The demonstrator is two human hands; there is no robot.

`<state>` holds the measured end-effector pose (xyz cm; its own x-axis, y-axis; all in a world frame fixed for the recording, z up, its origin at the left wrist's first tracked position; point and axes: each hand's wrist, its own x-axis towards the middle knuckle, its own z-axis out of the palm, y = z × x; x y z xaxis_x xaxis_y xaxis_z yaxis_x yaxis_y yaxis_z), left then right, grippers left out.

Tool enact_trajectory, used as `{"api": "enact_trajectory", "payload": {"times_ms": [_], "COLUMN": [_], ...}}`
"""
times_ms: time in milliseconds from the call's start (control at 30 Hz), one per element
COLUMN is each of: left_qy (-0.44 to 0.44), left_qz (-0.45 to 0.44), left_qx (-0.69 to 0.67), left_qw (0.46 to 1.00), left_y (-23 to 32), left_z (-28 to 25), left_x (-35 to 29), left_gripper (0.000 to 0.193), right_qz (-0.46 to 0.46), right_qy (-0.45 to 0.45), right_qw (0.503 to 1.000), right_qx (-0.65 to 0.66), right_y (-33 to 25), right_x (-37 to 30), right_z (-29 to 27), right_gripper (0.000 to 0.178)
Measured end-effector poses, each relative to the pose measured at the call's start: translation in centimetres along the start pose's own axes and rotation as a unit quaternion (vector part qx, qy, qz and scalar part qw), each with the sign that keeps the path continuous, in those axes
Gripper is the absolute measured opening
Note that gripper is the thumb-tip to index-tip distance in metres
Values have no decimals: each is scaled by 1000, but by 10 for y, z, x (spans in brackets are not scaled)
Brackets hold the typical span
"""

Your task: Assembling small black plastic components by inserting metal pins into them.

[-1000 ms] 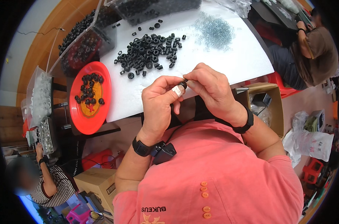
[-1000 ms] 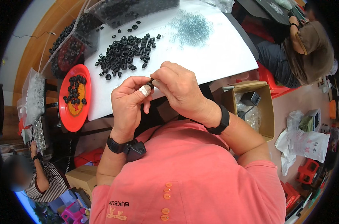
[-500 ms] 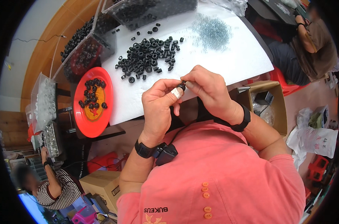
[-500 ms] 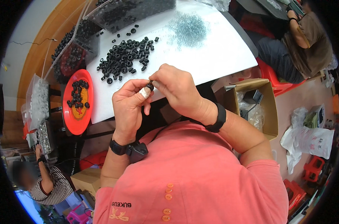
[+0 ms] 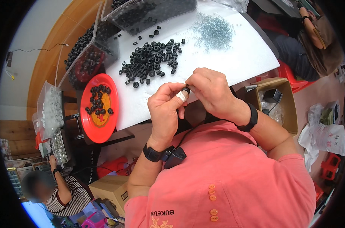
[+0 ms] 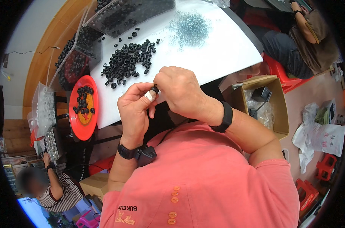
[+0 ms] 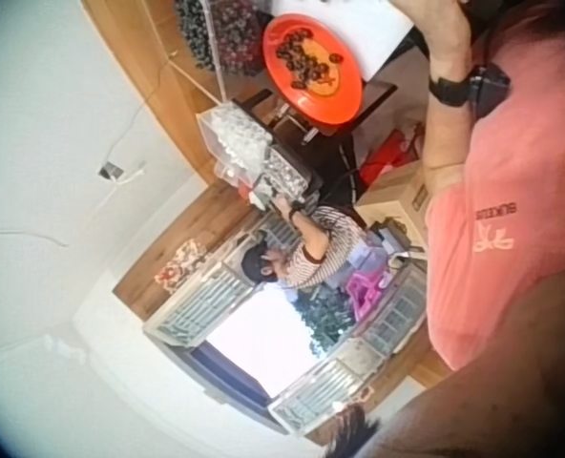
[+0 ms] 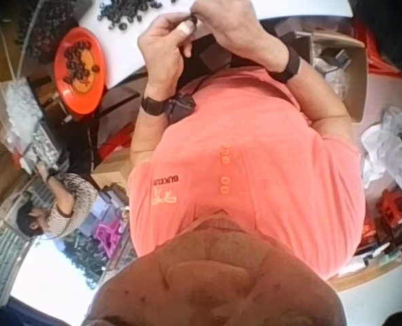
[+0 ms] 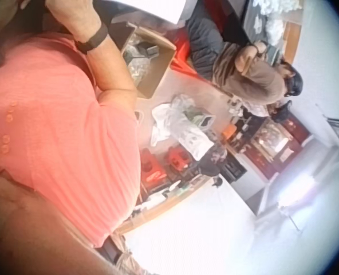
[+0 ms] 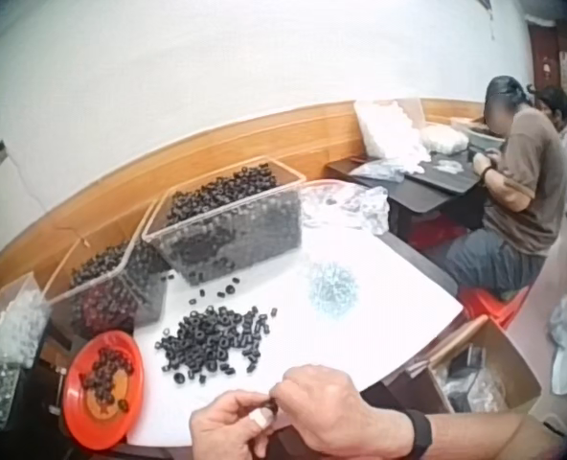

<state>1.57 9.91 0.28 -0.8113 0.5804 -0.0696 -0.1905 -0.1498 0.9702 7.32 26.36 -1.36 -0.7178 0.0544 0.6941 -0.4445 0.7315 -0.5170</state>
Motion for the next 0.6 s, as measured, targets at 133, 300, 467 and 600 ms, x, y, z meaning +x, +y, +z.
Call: {"api": "enact_trajectory", "payload": {"times_ms": [133,300,467,600], "left_qy": [7,9,5,15], "left_qz": [-19,-30,-13,7], "left_qx": [-41,-63,-25,-42], "left_qw": [999,997,1000,999], "left_y": [1,4,0,6], "left_z": [-1,-1,-1,6], "left_x": [0,-1,-3,-3], "left_gripper": [16,16,16,16], "right_qz": [57,-16,-43,45], "right_qy": [17,17,-10,9], "right_qw": [990,997,999,992], "right_qx": [128,78,-8,117], "right_y": [1,4,-4,-4], "right_x": [-3,4,10,6], "right_z": [3,0,-5,-5], "right_gripper": [11,14,16,17]}}
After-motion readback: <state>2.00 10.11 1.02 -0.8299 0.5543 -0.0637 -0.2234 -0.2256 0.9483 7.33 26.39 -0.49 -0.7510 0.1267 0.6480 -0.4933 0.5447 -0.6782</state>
